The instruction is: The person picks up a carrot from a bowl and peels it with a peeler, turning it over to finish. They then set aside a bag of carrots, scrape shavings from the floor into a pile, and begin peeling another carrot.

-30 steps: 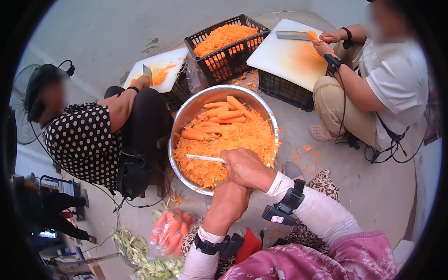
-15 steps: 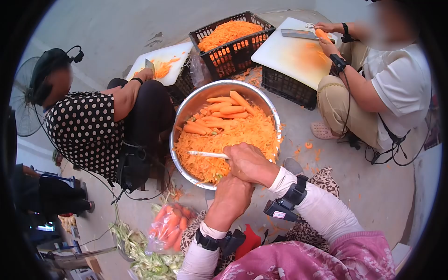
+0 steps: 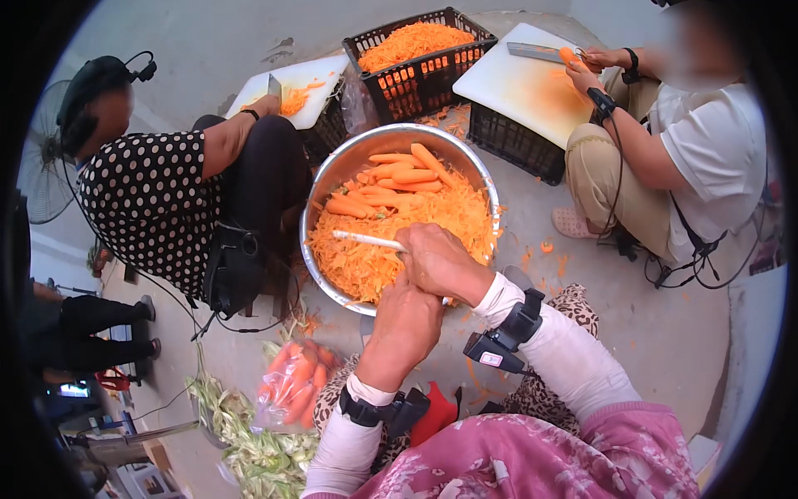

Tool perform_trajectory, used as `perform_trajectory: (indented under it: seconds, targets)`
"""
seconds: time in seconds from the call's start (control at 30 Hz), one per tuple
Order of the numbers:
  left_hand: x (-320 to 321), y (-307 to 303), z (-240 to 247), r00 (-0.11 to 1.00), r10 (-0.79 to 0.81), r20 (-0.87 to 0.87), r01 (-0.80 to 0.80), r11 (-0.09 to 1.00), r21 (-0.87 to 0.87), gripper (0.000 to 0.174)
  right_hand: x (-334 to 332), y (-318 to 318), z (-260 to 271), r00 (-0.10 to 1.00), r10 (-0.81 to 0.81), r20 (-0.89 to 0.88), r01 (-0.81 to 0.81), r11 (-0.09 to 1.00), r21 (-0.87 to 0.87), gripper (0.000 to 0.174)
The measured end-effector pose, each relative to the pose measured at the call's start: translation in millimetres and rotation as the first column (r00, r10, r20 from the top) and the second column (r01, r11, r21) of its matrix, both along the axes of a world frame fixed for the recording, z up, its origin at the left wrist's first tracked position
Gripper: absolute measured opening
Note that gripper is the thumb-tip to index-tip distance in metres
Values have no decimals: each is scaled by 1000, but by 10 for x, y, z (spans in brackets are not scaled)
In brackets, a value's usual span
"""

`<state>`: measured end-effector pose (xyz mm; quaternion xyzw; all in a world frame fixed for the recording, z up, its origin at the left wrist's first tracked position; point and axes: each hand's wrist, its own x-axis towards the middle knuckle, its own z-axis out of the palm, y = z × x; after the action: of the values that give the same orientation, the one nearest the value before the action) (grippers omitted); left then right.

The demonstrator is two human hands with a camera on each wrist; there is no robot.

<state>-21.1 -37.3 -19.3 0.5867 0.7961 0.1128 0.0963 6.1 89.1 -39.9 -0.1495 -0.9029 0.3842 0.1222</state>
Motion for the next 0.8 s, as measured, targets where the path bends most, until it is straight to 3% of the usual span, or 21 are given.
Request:
perform_trajectory:
  seconds: [0.1, 0.13, 0.2, 0.23, 0.3, 0.33, 0.43, 0.53, 0.57, 0.7, 0.8]
  targets:
    - [17, -41, 51, 1000, 9, 11, -11, 993, 115, 20, -41, 14, 27, 998, -53, -15, 53, 999, 10, 10]
    - [50, -68, 60, 998, 58, 23, -61, 993, 100, 20, -64, -4, 11, 1000, -4, -1, 4, 1000, -4, 10]
    - [109, -77, 95, 992, 34, -125, -22, 995, 95, 27, -121, 4, -27, 992, -99, -80, 95, 994, -59, 12]
    - [138, -112, 157, 988, 79, -130, -69, 994, 84, 27, -151, -26, -24, 995, -53, -83, 48, 996, -71, 12]
    - [190, -170, 316, 999, -2, 35, 3, 999, -35, 32, -180, -52, 21, 991, -93, -94, 68, 969, -238, 13]
    - [197, -253, 361, 999, 38, 39, -36, 998, -42, 32, -187, -64, 46, 995, -55, -89, 32, 969, -244, 13]
    - [207, -626, 387, 999, 38, 34, -41, 993, 107, 42, -199, -160, 143, 1000, -20, -3, 19, 981, -191, 12]
    - [154, -984, 326, 986, 164, -33, -164, 987, 4, 41, -207, -229, 183, 995, -26, -92, 10, 985, -175, 9]
    - [136, -1079, 290, 980, 198, -8, -198, 980, -22, 40, -203, -192, 148, 998, 18, -55, -23, 995, -96, 12]
    - [189, -1232, 212, 966, 257, 31, -255, 965, -52, 39, -213, -276, 204, 996, -5, -91, -7, 990, -139, 9]
    - [274, -1234, 210, 962, 233, 139, -243, 968, 56, 40, -186, -320, 212, 994, 50, -99, -56, 997, -54, 11]
